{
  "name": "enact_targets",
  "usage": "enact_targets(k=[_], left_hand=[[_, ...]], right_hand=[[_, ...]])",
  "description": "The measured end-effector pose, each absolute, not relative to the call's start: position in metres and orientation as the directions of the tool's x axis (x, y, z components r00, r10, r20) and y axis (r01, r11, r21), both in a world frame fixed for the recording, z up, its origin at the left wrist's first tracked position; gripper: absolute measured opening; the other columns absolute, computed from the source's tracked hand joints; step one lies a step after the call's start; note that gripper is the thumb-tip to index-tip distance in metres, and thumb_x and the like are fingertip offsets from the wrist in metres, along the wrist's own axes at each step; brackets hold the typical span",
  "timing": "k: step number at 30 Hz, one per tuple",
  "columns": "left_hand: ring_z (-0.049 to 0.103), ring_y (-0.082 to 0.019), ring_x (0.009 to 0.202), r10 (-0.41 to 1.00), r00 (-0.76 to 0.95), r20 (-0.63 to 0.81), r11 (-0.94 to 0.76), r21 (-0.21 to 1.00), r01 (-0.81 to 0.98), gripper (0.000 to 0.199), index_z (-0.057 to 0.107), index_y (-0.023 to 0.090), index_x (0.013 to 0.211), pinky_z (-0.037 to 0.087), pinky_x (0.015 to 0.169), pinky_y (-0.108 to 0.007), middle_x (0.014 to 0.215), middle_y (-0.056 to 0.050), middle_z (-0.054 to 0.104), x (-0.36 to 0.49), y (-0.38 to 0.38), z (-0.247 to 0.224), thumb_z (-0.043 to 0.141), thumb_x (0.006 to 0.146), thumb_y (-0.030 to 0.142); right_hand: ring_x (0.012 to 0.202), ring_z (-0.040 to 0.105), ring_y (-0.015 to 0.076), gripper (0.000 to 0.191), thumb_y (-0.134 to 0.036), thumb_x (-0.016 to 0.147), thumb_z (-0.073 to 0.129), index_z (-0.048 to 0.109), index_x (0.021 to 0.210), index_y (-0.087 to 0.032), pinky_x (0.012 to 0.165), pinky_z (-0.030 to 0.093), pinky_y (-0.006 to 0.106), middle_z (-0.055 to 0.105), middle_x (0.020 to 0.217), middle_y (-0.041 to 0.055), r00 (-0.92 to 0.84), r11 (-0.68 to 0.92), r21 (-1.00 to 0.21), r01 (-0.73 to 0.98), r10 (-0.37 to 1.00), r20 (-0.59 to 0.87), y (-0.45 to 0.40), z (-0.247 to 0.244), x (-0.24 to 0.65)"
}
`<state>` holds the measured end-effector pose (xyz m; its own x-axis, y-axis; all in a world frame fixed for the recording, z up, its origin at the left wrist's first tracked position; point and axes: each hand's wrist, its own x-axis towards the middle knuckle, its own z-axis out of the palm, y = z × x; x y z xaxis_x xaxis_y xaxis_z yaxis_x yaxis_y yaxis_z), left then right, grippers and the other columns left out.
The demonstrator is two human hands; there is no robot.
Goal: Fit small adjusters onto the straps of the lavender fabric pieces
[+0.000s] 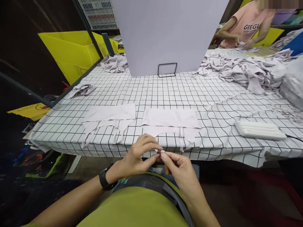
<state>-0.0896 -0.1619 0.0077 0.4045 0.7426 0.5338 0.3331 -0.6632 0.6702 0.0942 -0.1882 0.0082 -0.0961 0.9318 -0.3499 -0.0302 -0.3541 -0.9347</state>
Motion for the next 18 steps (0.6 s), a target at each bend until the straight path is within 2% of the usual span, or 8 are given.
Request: enact_targets(k=[4,6,9,11,14,18], left_hand=[[0.061,-0.018,0.092,0.783,0.403,0.473,-0.605,0.728,0.322,0.018,0.063,0.018,0.109,0.051,0.085,-0.036,0.094,-0.005,0.072,-0.089,-0.153,0.005,0.057,0.093,0.014],[0.060,-0.019,0.095,0.746,0.455,0.487,-0.658,0.646,0.388,0.019,0.062,0.017,0.111,0.049,0.086,-0.037,0.098,-0.006,0.072,-0.091,-0.150,0.006,0.058,0.092,0.016],[0.059,-0.022,0.099,0.654,0.539,0.530,-0.755,0.423,0.500,0.004,0.063,0.017,0.098,0.043,0.087,-0.039,0.097,-0.005,0.073,-0.094,-0.148,0.005,0.061,0.094,0.019],[0.060,-0.022,0.101,0.631,0.561,0.536,-0.768,0.329,0.550,0.007,0.063,0.017,0.091,0.041,0.087,-0.040,0.097,-0.004,0.074,-0.093,-0.146,0.002,0.060,0.097,0.019],[0.060,-0.022,0.103,0.637,0.566,0.523,-0.759,0.296,0.580,0.012,0.063,0.017,0.088,0.040,0.089,-0.041,0.097,-0.005,0.074,-0.090,-0.144,-0.003,0.058,0.098,0.019],[0.060,-0.022,0.103,0.640,0.556,0.530,-0.755,0.301,0.583,0.008,0.064,0.016,0.091,0.040,0.090,-0.040,0.096,-0.004,0.074,-0.085,-0.142,-0.004,0.059,0.096,0.018]], right_hand=[[0.053,0.041,0.0123,0.047,-0.062,0.081,0.075,0.082,0.082,-0.016,0.053,0.033,0.027,0.053,0.053,-0.0004,-0.099,-0.343,-0.938,0.057,0.933,-0.347,-0.180,0.006,0.095],[0.054,0.041,0.0130,0.052,-0.065,0.083,0.072,0.082,0.085,-0.015,0.052,0.032,0.027,0.056,0.055,0.0016,-0.144,-0.374,-0.925,0.062,0.914,-0.379,-0.174,0.003,0.097],[0.055,0.042,0.0137,0.056,-0.067,0.087,0.066,0.081,0.088,-0.014,0.054,0.032,0.027,0.057,0.056,0.0024,-0.184,-0.399,-0.915,0.063,0.896,-0.404,-0.168,0.002,0.099],[0.055,0.042,0.0136,0.056,-0.068,0.087,0.065,0.080,0.089,-0.013,0.054,0.032,0.027,0.057,0.055,0.0019,-0.182,-0.407,-0.911,0.066,0.893,-0.412,-0.166,0.003,0.098],[0.056,0.043,0.0136,0.056,-0.068,0.084,0.068,0.080,0.088,-0.013,0.053,0.032,0.026,0.059,0.056,0.0023,-0.172,-0.425,-0.904,0.059,0.887,-0.428,-0.162,0.006,0.097],[0.059,0.048,0.0146,0.051,-0.064,0.086,0.067,0.079,0.086,-0.015,0.053,0.036,0.025,0.064,0.062,0.0044,-0.201,-0.441,-0.897,0.021,0.878,-0.436,-0.160,0.006,0.099]])
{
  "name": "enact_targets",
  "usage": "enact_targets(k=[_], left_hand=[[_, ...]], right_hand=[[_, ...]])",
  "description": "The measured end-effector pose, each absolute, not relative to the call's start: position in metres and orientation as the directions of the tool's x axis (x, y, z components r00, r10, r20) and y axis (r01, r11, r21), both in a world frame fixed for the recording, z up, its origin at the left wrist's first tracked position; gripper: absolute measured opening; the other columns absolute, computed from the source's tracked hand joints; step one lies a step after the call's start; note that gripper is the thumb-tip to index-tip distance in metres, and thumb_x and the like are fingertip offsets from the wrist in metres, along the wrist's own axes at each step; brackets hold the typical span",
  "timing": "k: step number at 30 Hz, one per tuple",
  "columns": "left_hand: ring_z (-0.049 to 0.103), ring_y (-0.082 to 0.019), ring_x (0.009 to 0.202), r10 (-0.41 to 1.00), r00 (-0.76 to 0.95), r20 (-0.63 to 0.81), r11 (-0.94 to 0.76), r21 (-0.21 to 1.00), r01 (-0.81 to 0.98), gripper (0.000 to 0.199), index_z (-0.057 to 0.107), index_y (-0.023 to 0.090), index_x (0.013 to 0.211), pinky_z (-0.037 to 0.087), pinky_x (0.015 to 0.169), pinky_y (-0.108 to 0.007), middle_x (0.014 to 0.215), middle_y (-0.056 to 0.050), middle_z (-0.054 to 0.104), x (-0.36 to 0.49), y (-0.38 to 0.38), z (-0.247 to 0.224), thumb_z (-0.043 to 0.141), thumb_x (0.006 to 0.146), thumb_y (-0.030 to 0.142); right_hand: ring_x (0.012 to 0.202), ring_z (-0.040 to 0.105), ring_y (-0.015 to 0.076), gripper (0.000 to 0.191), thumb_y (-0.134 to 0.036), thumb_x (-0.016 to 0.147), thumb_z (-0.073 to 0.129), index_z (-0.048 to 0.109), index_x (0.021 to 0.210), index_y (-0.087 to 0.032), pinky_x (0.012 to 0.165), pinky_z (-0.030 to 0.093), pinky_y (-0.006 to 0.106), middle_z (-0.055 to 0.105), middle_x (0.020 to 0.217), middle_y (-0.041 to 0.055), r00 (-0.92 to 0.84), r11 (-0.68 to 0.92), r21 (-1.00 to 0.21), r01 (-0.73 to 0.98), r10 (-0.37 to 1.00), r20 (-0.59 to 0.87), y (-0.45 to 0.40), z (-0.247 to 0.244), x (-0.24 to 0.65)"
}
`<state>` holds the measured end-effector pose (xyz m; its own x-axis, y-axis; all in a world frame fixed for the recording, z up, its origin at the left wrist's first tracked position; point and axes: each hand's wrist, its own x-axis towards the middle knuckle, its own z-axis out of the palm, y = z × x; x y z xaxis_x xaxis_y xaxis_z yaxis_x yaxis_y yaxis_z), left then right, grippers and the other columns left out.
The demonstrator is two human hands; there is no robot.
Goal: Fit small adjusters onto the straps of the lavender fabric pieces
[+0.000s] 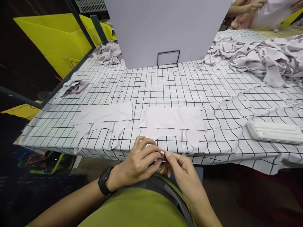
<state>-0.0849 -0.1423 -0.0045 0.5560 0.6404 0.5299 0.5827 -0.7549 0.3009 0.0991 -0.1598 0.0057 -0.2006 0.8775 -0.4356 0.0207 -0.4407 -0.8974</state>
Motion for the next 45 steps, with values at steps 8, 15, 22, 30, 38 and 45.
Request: enact_targets(k=[8,15,22,30,38,45], left_hand=[[0.060,-0.023,0.103,0.658,0.560,0.503,-0.740,0.296,0.604,0.010,0.063,0.016,0.088,0.040,0.089,-0.040,0.092,-0.004,0.074,-0.082,-0.137,-0.004,0.058,0.096,0.020],[0.061,-0.024,0.103,0.633,0.602,0.487,-0.765,0.273,0.583,0.014,0.062,0.016,0.087,0.042,0.090,-0.043,0.088,-0.005,0.071,-0.084,-0.131,-0.006,0.055,0.098,0.020],[0.060,-0.025,0.102,0.615,0.615,0.493,-0.778,0.254,0.574,0.015,0.062,0.015,0.087,0.043,0.089,-0.043,0.084,-0.005,0.068,-0.086,-0.127,-0.007,0.052,0.098,0.015],[0.057,-0.026,0.105,0.660,0.655,0.368,-0.750,0.273,0.603,0.012,0.060,0.013,0.088,0.042,0.089,-0.042,0.090,-0.007,0.065,-0.094,-0.130,0.017,0.051,0.095,0.010],[0.054,-0.023,0.095,0.735,0.669,0.109,-0.662,0.330,0.674,0.012,0.057,0.015,0.085,0.043,0.082,-0.041,0.088,-0.006,0.062,-0.095,-0.127,0.034,0.051,0.092,0.008],[0.058,-0.019,0.089,0.834,0.539,0.118,-0.460,0.687,0.563,0.011,0.058,0.019,0.085,0.048,0.081,-0.034,0.086,-0.002,0.065,-0.099,-0.108,0.027,0.059,0.095,0.015]], right_hand=[[0.061,0.051,0.0138,0.030,-0.042,0.083,0.070,0.082,0.088,-0.015,0.052,0.040,0.022,0.065,0.065,0.0037,-0.208,-0.474,-0.881,-0.010,0.862,-0.462,-0.152,0.005,0.100],[0.060,0.052,0.0140,0.031,-0.034,0.076,0.071,0.084,0.095,-0.014,0.049,0.041,0.021,0.066,0.064,0.0042,-0.246,-0.508,-0.861,-0.017,0.837,-0.488,-0.148,0.008,0.100],[0.067,0.059,0.0168,0.035,-0.040,0.081,0.073,0.083,0.103,-0.015,0.053,0.044,0.023,0.068,0.069,0.0046,-0.275,-0.523,-0.850,0.067,0.809,-0.520,-0.146,0.001,0.102],[0.059,0.058,0.0176,0.047,-0.056,0.095,0.056,0.082,0.090,-0.018,0.055,0.044,0.028,0.065,0.064,0.0033,-0.261,-0.234,-0.892,0.386,0.900,-0.349,-0.153,-0.004,0.105],[0.074,0.067,0.0211,0.025,-0.040,0.091,0.066,0.080,0.103,-0.024,0.072,0.056,0.032,0.074,0.097,0.0081,-0.196,-0.005,-0.900,0.436,0.976,-0.100,-0.150,0.002,0.099],[0.068,0.062,0.0204,0.024,-0.044,0.086,0.070,0.076,0.078,-0.022,0.063,0.049,0.028,0.070,0.072,0.0033,-0.076,-0.217,-0.944,0.250,0.967,-0.242,-0.143,0.004,0.089]])
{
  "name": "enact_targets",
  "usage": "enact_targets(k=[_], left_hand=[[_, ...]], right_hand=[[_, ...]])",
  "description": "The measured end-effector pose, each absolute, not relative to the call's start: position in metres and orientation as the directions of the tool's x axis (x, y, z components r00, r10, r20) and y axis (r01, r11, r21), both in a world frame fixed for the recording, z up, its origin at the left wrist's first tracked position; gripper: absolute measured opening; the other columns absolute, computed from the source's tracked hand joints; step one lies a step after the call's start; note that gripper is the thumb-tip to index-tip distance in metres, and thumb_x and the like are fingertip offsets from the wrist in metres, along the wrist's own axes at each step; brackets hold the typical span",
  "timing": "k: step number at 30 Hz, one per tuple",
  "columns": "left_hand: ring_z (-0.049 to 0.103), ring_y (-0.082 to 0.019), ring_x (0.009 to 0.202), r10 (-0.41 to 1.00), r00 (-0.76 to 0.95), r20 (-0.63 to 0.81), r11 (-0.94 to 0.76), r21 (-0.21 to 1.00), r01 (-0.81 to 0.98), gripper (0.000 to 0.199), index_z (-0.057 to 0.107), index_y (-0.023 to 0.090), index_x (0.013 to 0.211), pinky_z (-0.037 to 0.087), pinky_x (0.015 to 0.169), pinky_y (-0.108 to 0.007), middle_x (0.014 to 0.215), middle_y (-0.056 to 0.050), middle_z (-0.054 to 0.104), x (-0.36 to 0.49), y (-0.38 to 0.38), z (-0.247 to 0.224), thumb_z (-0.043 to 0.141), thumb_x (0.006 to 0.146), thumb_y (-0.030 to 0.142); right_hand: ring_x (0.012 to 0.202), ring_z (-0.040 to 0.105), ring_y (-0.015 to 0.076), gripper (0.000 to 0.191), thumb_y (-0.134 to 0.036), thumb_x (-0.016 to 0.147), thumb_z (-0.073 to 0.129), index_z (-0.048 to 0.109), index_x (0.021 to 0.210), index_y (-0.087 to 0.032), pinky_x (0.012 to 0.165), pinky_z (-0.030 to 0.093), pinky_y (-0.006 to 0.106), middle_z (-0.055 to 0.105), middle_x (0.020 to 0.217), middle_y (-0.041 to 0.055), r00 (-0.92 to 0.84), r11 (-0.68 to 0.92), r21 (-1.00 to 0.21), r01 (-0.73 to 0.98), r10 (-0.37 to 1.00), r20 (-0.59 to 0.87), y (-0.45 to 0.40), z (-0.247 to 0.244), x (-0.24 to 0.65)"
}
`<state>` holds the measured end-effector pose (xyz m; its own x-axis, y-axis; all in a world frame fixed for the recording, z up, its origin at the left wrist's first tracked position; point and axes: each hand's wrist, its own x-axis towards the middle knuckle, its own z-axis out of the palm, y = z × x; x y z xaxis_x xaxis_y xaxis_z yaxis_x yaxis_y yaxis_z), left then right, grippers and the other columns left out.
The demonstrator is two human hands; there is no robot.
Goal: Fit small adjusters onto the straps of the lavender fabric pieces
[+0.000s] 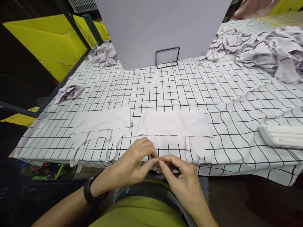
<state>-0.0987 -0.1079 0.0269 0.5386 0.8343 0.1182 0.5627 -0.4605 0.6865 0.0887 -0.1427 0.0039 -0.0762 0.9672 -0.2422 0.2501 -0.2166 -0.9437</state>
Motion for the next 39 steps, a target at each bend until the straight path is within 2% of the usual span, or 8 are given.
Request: enact_targets(k=[2,5,9,12,18,22,30,39], left_hand=[[0.060,-0.020,0.094,0.840,0.514,0.175,-0.488,0.658,0.574,0.005,0.061,0.018,0.096,0.049,0.085,-0.036,0.094,-0.004,0.068,-0.098,-0.096,0.016,0.057,0.098,0.018],[0.057,-0.025,0.106,0.826,0.523,0.211,-0.559,0.436,0.706,0.011,0.062,0.015,0.106,0.049,0.090,-0.040,0.112,-0.009,0.066,-0.096,-0.076,-0.001,0.054,0.099,0.017],[0.056,-0.026,0.100,0.814,0.560,0.155,-0.581,0.224,0.782,0.010,0.064,0.013,0.095,0.047,0.081,-0.040,0.109,-0.009,0.066,-0.091,-0.055,-0.015,0.055,0.095,0.012],[0.056,-0.024,0.093,0.821,0.540,0.184,-0.571,0.247,0.783,0.014,0.066,0.014,0.089,0.044,0.077,-0.038,0.100,-0.007,0.067,-0.090,-0.047,-0.020,0.054,0.094,0.010],[0.059,-0.021,0.092,0.842,0.467,0.270,-0.537,0.490,0.686,0.013,0.071,0.019,0.090,0.042,0.077,-0.038,0.095,-0.004,0.070,-0.093,-0.042,-0.029,0.060,0.096,0.017],[0.059,-0.019,0.090,0.847,0.414,0.334,-0.531,0.562,0.634,0.011,0.070,0.018,0.089,0.042,0.079,-0.037,0.087,-0.002,0.072,-0.092,-0.042,-0.029,0.061,0.096,0.015],[0.056,-0.019,0.089,0.764,0.476,0.436,-0.641,0.433,0.633,0.022,0.066,0.015,0.082,0.040,0.081,-0.039,0.083,-0.003,0.070,-0.087,-0.045,-0.028,0.054,0.100,0.016],[0.054,-0.021,0.094,0.722,0.580,0.377,-0.688,0.310,0.656,0.021,0.065,0.015,0.083,0.039,0.086,-0.041,0.084,-0.005,0.065,-0.087,-0.046,-0.027,0.051,0.099,0.013]], right_hand=[[0.061,0.056,0.0171,0.025,-0.045,0.083,0.073,0.075,0.075,-0.022,0.058,0.046,0.027,0.064,0.064,0.0013,0.023,-0.317,-0.928,0.196,0.948,-0.319,-0.137,0.003,0.088],[0.055,0.051,0.0151,0.034,-0.053,0.077,0.078,0.074,0.071,-0.019,0.053,0.044,0.026,0.060,0.058,0.0010,0.091,-0.431,-0.896,0.109,0.902,-0.423,-0.122,0.001,0.087],[0.055,0.053,0.0150,0.046,-0.060,0.061,0.086,0.074,0.067,-0.016,0.053,0.047,0.027,0.064,0.059,0.0043,0.094,-0.528,-0.849,-0.021,0.844,-0.527,-0.102,-0.002,0.084],[0.053,0.054,0.0142,0.047,-0.059,0.057,0.090,0.074,0.065,-0.015,0.052,0.048,0.027,0.064,0.058,0.0046,0.087,-0.557,-0.825,-0.097,0.820,-0.565,-0.093,-0.005,0.081],[0.050,0.055,0.0133,0.039,-0.050,0.064,0.090,0.071,0.061,-0.016,0.047,0.045,0.025,0.063,0.057,0.0036,0.049,-0.562,-0.811,-0.162,0.817,-0.575,-0.082,-0.017,0.079],[0.048,0.054,0.0131,0.034,-0.042,0.064,0.090,0.068,0.058,-0.017,0.045,0.044,0.024,0.062,0.055,0.0027,0.056,-0.579,-0.796,-0.174,0.801,-0.596,-0.075,-0.019,0.077],[0.047,0.049,0.0109,0.033,-0.041,0.057,0.090,0.068,0.054,-0.016,0.042,0.041,0.024,0.060,0.055,0.0026,0.175,-0.558,-0.790,-0.254,0.777,-0.605,-0.068,-0.011,0.068],[0.048,0.046,0.0109,0.036,-0.040,0.056,0.091,0.064,0.051,-0.017,0.041,0.037,0.023,0.054,0.051,0.0003,0.151,-0.556,-0.790,-0.260,0.784,-0.602,-0.068,-0.011,0.069]])
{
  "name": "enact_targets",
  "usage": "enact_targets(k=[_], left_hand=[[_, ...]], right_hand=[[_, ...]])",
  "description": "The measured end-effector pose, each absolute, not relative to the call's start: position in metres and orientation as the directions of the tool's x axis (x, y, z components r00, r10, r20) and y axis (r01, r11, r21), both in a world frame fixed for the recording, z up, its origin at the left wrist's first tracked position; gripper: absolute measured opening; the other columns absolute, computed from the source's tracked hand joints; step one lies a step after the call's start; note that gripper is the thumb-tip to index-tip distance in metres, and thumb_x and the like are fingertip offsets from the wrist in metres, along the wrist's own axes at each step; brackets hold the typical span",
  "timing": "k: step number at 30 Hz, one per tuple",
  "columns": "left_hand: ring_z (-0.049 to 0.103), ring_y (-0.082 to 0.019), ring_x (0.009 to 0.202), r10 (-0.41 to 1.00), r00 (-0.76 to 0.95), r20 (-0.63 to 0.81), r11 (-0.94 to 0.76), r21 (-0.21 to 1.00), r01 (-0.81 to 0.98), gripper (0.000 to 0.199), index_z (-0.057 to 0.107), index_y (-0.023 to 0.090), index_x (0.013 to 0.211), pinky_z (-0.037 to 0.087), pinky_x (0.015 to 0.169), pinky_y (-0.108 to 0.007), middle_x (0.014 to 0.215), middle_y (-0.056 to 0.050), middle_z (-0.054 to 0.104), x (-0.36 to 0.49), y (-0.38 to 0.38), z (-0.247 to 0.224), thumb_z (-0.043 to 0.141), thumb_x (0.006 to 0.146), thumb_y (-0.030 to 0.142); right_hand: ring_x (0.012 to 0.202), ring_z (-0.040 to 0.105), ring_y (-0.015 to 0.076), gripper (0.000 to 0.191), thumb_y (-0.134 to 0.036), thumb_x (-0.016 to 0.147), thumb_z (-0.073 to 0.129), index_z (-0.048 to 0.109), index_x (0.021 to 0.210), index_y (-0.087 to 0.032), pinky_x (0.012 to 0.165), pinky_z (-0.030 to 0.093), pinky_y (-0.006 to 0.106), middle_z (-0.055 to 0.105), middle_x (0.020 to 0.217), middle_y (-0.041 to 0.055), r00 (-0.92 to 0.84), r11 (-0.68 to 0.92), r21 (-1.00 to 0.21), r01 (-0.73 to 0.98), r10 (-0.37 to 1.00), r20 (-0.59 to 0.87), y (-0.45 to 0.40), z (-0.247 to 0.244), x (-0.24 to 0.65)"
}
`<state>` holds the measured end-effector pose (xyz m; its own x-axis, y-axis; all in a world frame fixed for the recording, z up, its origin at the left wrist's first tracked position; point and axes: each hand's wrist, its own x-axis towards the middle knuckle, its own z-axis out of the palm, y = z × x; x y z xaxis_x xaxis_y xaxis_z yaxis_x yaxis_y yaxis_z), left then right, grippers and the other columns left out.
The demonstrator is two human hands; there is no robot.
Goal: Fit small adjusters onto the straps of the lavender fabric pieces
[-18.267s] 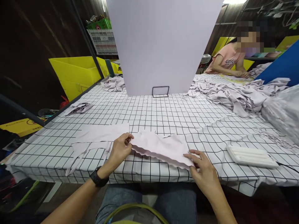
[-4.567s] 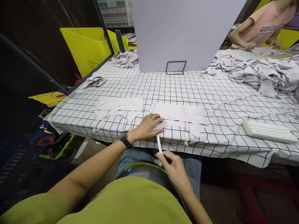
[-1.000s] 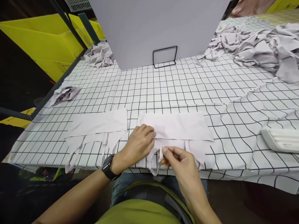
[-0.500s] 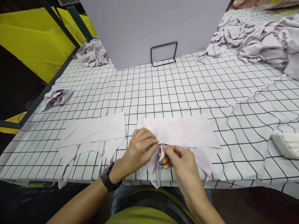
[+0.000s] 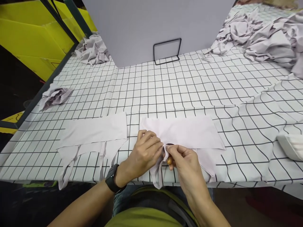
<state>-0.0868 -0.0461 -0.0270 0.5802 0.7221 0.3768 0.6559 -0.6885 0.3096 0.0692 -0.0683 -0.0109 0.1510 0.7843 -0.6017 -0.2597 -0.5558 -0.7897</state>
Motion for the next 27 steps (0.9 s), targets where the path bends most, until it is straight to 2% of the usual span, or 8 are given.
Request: enact_targets(k=[5,10,14,21,24,27], left_hand=[[0.053,-0.021,0.091,0.723,0.556,0.411,-0.686,0.328,0.649,0.025,0.063,0.015,0.080,0.040,0.085,-0.039,0.082,-0.005,0.065,-0.086,-0.046,-0.028,0.048,0.100,0.012],[0.053,-0.021,0.089,0.688,0.602,0.405,-0.720,0.279,0.635,0.020,0.062,0.014,0.081,0.040,0.085,-0.040,0.082,-0.006,0.063,-0.087,-0.046,-0.031,0.050,0.095,0.007],[0.052,-0.020,0.087,0.679,0.632,0.374,-0.731,0.275,0.624,0.024,0.061,0.014,0.078,0.041,0.086,-0.037,0.080,-0.005,0.060,-0.089,-0.044,-0.030,0.048,0.096,0.006],[0.052,-0.019,0.086,0.669,0.671,0.320,-0.743,0.266,0.614,0.022,0.061,0.013,0.077,0.042,0.087,-0.036,0.080,-0.005,0.061,-0.089,-0.039,-0.031,0.050,0.093,0.004],[0.053,-0.021,0.089,0.686,0.666,0.292,-0.727,0.274,0.629,0.020,0.061,0.013,0.082,0.041,0.089,-0.038,0.085,-0.006,0.064,-0.091,-0.041,-0.028,0.048,0.093,0.003],[0.056,-0.024,0.101,0.743,0.631,0.223,-0.667,0.328,0.670,0.021,0.062,0.014,0.098,0.039,0.095,-0.045,0.099,-0.008,0.068,-0.101,-0.048,-0.017,0.046,0.092,0.002]], right_hand=[[0.047,0.045,0.0100,0.036,-0.040,0.057,0.091,0.064,0.051,-0.017,0.042,0.036,0.023,0.054,0.051,-0.0006,0.146,-0.560,-0.785,-0.266,0.781,-0.607,-0.069,-0.012,0.069],[0.043,0.037,0.0068,0.041,-0.040,0.058,0.091,0.058,0.048,-0.018,0.039,0.027,0.021,0.046,0.046,-0.0045,0.056,-0.573,-0.791,-0.215,0.801,-0.596,-0.066,-0.009,0.069],[0.041,0.033,0.0061,0.044,-0.045,0.055,0.092,0.058,0.049,-0.018,0.038,0.022,0.021,0.043,0.044,-0.0058,0.018,-0.594,-0.792,-0.140,0.798,-0.602,-0.064,-0.010,0.071],[0.041,0.029,0.0058,0.042,-0.045,0.069,0.083,0.053,0.054,-0.019,0.040,0.021,0.021,0.040,0.045,-0.0074,-0.101,-0.587,-0.809,0.033,0.803,-0.587,-0.061,-0.019,0.080],[0.040,0.033,0.0067,0.043,-0.048,0.073,0.079,0.053,0.053,-0.019,0.039,0.024,0.021,0.044,0.046,-0.0054,-0.164,-0.593,-0.800,0.093,0.784,-0.599,-0.066,-0.013,0.078],[0.043,0.044,0.0103,0.044,-0.054,0.079,0.072,0.059,0.056,-0.019,0.042,0.032,0.023,0.053,0.050,-0.0012,-0.210,-0.526,-0.820,0.226,0.796,-0.568,-0.072,-0.003,0.090]])
